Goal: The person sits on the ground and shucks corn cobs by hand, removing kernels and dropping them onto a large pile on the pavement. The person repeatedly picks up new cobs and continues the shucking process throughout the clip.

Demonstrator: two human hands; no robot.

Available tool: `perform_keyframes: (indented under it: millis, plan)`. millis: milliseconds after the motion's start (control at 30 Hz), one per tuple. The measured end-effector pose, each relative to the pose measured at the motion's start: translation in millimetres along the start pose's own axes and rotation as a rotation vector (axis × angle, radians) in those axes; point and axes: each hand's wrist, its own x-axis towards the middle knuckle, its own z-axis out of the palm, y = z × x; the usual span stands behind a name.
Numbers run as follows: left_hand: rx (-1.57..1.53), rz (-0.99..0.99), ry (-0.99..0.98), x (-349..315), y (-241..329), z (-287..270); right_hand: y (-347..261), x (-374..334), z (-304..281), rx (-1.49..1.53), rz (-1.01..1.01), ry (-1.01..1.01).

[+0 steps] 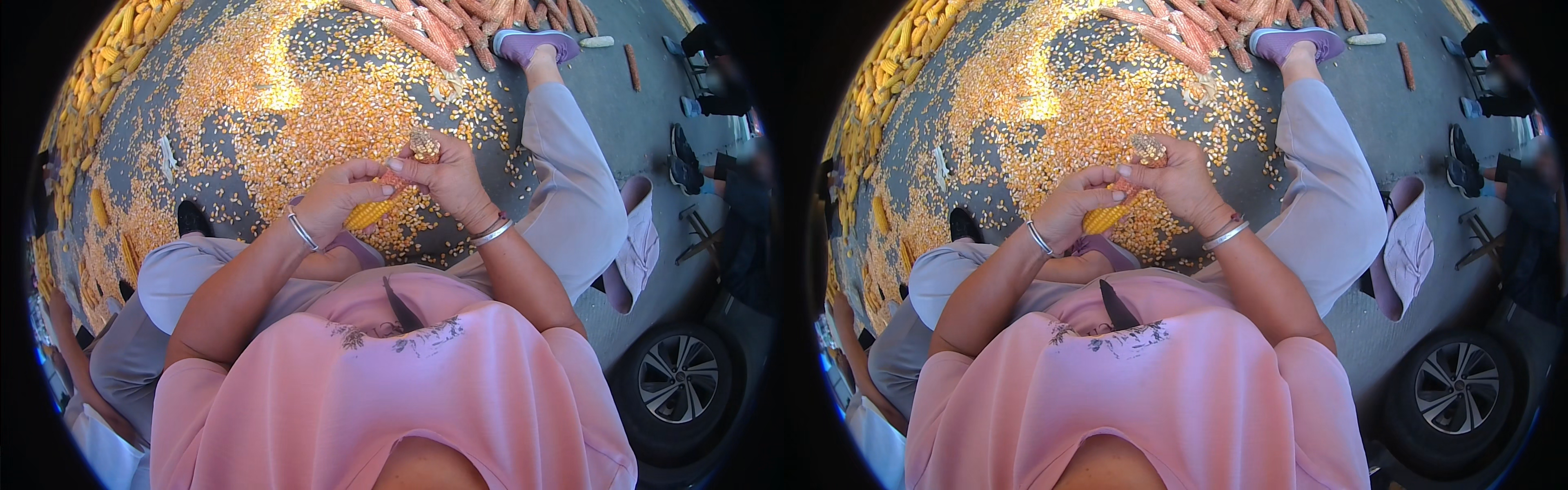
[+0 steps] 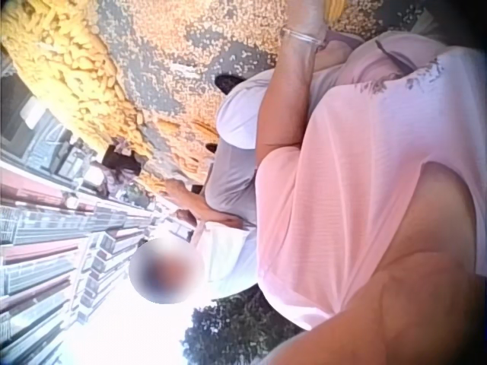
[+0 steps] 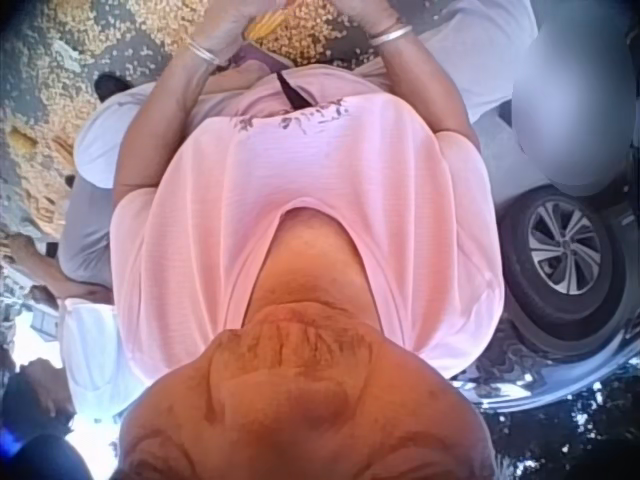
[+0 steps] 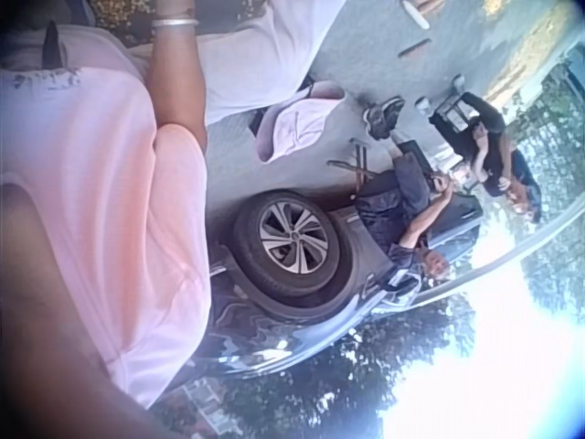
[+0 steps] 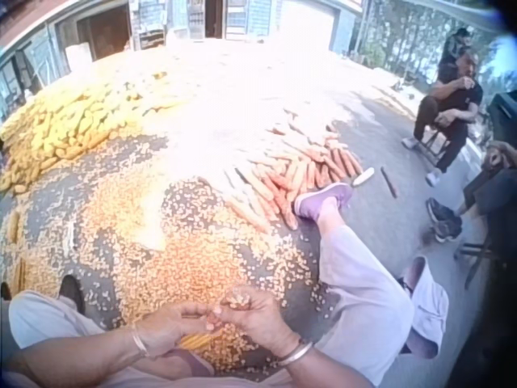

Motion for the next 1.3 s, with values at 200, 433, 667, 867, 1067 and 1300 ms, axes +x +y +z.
perform_keyframes:
  millis: [200, 433, 667, 867, 1067, 1300]
  plan:
    - [0.075, 0.008, 0.018, 0.3, -0.1, 5.3, 6.2, 1.2, 1.0, 0.009, 0.009, 0.025]
    - [-0.078, -0.042, -0.062, -5.5, 11.3, 3.3, 0.9, 5.1, -3.2, 0.013, -0.013, 0.094]
    - [0.107, 0.028, -0.039, -8.5, 11.4, 10.4, 6.7, 7.5, -2.5, 0.101, -0.001, 0.092]
    - [0.125, 0.056, -0.023, -5.7, 2.7, 5.8, 9.5, 7.2, 3.6, 0.169, -0.005, 0.086]
    - [0.105, 0.051, -0.022, -3.5, 3.6, 5.0, 5.5, 5.3, 5.0, 0.129, 0.011, 0.098]
    - [0.157, -0.024, 0.049, -6.7, 7.4, 10.1, 16.1, 10.4, 1.1, 0.048, 0.076, 0.150]
